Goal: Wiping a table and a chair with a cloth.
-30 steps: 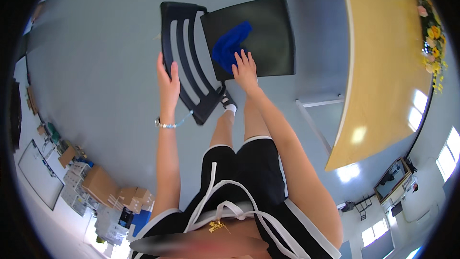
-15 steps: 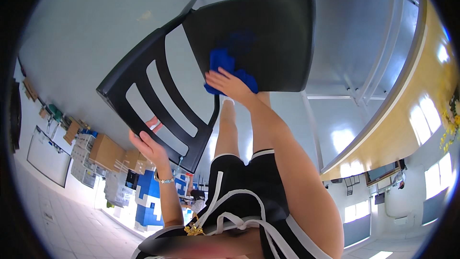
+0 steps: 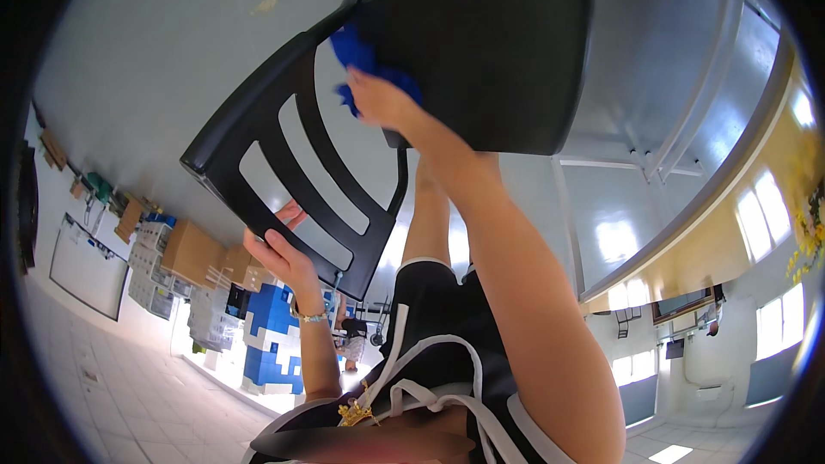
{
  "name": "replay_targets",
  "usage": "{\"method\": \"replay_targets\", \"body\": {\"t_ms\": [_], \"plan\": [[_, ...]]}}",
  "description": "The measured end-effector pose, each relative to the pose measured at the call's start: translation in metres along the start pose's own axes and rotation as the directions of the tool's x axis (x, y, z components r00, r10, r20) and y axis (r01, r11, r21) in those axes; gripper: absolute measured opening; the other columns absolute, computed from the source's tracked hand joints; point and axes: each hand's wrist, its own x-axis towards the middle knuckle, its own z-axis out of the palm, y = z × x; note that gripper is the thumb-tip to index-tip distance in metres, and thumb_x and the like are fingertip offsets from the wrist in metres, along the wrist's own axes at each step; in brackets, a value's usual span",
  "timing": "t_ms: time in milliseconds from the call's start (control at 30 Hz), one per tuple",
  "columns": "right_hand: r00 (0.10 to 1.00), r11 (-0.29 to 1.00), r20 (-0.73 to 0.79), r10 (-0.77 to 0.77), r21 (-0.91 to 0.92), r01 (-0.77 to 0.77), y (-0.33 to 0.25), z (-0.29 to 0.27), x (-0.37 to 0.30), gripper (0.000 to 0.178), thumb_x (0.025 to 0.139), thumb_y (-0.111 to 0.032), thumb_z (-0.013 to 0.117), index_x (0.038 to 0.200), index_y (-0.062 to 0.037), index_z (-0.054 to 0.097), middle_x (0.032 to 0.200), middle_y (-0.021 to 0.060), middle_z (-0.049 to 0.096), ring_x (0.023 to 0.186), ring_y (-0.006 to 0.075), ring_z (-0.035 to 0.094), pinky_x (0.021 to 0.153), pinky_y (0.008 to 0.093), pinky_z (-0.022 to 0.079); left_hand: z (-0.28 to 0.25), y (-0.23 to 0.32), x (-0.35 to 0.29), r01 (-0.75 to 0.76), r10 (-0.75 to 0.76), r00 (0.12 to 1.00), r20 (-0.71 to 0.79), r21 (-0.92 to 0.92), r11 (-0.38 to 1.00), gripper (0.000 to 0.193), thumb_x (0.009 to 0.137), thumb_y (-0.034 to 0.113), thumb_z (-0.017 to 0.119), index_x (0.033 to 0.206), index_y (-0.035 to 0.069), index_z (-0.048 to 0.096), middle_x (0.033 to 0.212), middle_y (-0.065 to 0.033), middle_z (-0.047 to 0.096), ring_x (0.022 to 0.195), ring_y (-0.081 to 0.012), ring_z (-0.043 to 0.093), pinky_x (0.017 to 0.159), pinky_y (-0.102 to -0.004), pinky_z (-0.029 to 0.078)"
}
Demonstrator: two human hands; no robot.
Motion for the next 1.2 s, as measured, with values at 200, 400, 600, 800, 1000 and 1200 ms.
{"method": "replay_targets", "body": {"t_ms": [200,400,600,800,1000,1200], "plan": [[0.99,0.703,0.128,0.056,0.699,-0.13,-0.063,0.092,-0.069,0.015,0.079,-0.017,0.055,0.071,-0.0089,0.064,0.076,0.0075,0.064,0.076,0.0204,0.062,0.071,0.032,0.05,0.009,-0.003,0.002,-0.044,0.046,0.998,0.053,-0.05,0.998,0.03,0.101,0.021,0.031,0.121,-0.002,0.032,0.095,-0.0189,0.059,0.089,-0.026,0.063,0.072,-0.0354,0.056],[0.95,0.994,-0.299,0.086,-0.044,-0.104,0.084,-0.021,-0.001,0.029,0.08,-0.019,0.054,0.108,-0.0113,0.059,0.129,0.0007,0.052,0.123,0.0147,0.044,0.105,0.0333,0.034,-0.002,-0.002,0.004,-0.086,0.089,0.995,0.035,-0.072,0.994,0.029,0.101,0.019,0.031,0.121,-0.002,0.033,0.091,-0.0182,0.06,0.087,-0.0273,0.063,0.072,-0.0358,0.056],[0.984,0.995,-0.17,0.045,-0.079,-0.059,0.164,-0.044,-0.065,0.055,0.081,-0.014,0.049,0.135,-0.0182,0.042,0.143,-0.0041,0.039,0.129,0.0122,0.039,0.107,0.0321,0.03,-0.004,-0.001,0.005,-0.048,0.052,0.998,0.037,-0.104,0.993,0.031,0.1,0.023,0.033,0.12,-0.001,0.034,0.091,-0.0162,0.062,0.088,-0.0245,0.065,0.074,-0.0299,0.053],[0.767,0.771,-0.263,0.586,-0.11,-0.627,0.19,-0.084,-0.188,0.046,0.088,-0.016,0.053,0.133,-0.0136,0.045,0.142,0.0045,0.04,0.131,0.0194,0.037,0.108,0.0406,0.029,-0.002,-0.001,0.003,-0.04,0.043,0.999,0.028,-0.102,0.994,0.03,0.1,0.023,0.033,0.118,0.0,0.035,0.088,-0.0158,0.062,0.089,-0.0256,0.064,0.079,-0.0315,0.051],[0.756,0.745,0.124,0.642,0.13,-0.654,0.051,-0.03,-0.229,0.037,0.08,-0.027,0.062,0.114,-0.0141,0.058,0.131,0.0117,0.046,0.127,0.031,0.038,0.105,0.0542,0.027,-0.002,-0.001,0.002,-0.032,0.032,0.999,0.032,-0.01,0.999,0.027,0.101,0.02,0.029,0.119,0.0,0.032,0.087,-0.0166,0.062,0.093,-0.0287,0.063,0.081,-0.0331,0.05],[0.973,0.909,-0.109,0.202,0.391,-0.145,-0.07,0.026,-0.122,0.015,0.075,-0.021,0.06,0.09,-0.0172,0.063,0.13,-0.003,0.051,0.124,0.0145,0.043,0.114,0.0411,0.022,0.002,-0.006,0.002,-0.04,0.039,0.999,0.031,0.044,0.998,0.028,0.101,0.022,0.029,0.119,0.0,0.032,0.087,-0.0172,0.061,0.089,-0.0274,0.064,0.075,-0.0309,0.051]]}}
